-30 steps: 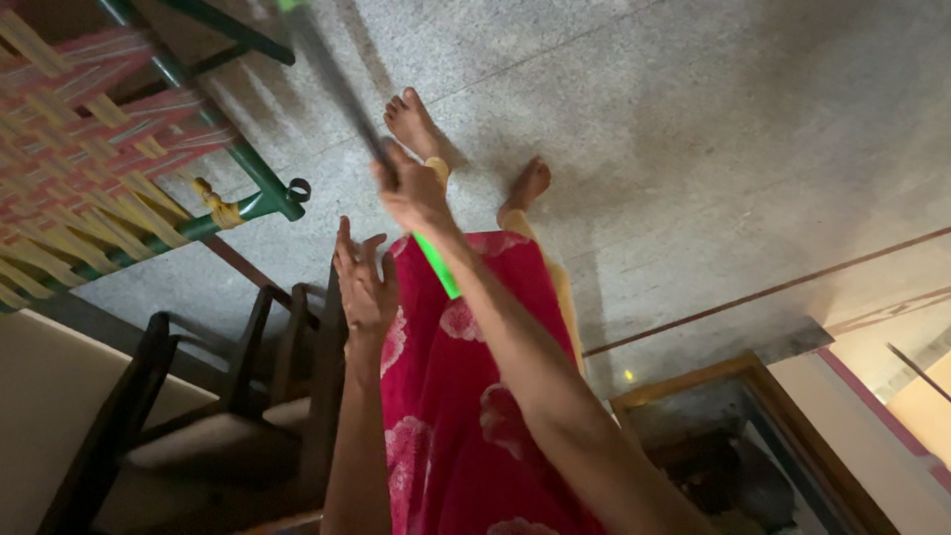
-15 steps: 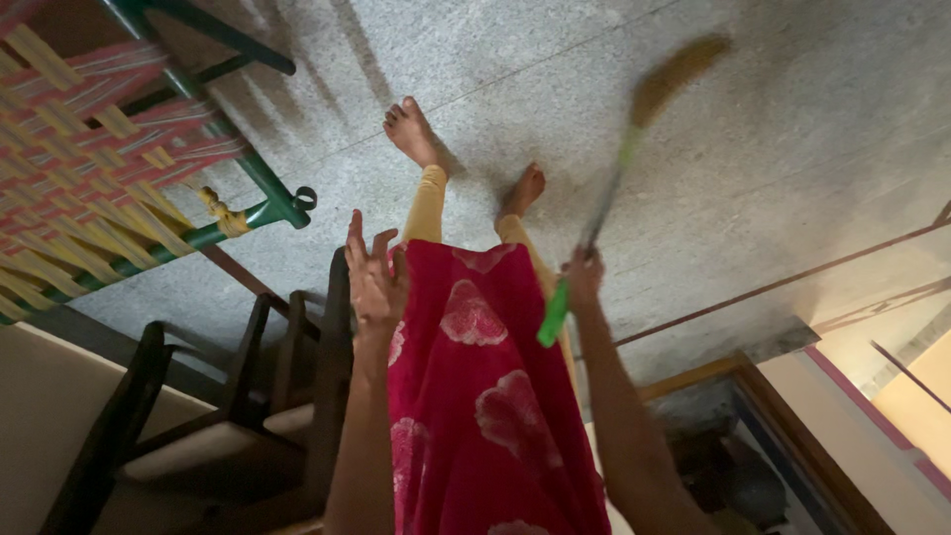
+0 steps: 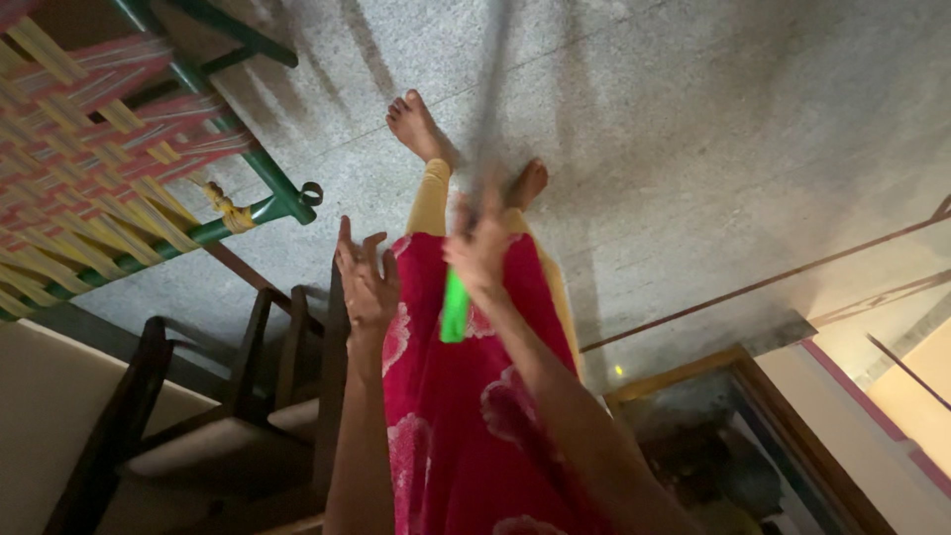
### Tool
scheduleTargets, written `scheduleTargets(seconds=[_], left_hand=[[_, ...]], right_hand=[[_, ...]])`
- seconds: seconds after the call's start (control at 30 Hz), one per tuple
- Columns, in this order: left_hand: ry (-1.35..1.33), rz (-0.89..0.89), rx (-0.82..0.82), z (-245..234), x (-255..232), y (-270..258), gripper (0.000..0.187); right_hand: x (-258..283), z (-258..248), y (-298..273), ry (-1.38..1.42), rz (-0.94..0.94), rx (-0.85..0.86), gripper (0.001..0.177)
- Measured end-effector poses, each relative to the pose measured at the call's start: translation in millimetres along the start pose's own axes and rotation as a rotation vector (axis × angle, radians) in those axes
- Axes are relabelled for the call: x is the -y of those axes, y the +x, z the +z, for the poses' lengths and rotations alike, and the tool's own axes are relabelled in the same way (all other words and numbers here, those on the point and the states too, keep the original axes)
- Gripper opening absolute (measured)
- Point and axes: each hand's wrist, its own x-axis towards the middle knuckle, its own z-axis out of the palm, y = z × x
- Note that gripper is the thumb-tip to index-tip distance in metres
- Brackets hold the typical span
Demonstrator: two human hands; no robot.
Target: The person sweeps a tiled floor using a broom, moving the bristles across the surface and under the edges of furniture like a bed.
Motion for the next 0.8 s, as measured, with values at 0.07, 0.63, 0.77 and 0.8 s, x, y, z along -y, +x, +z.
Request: scheduleTargets(seconds=[0.07, 0.63, 0.77, 0.8], left_hand=[[-0.003, -0.025, 0.027, -2, 1, 4, 0.029], [-0.035, -0.045, -0.056, -13, 9, 8, 0.031], [-0.007, -0.032, -0.041, -18, 5, 12, 0.03], [-0.011, -0.031, -0.047, -16, 2, 13, 0.03]], right_hand=[[30, 42, 18, -0.127, -0.195, 0.148, 0.065], [51, 7, 150, -0.018, 0.237, 0.068, 0.065], [-41, -56, 141, 0.195, 0.299, -0.126, 0.045], [-69, -73, 142, 0.265, 0.311, -0.169, 0.04]])
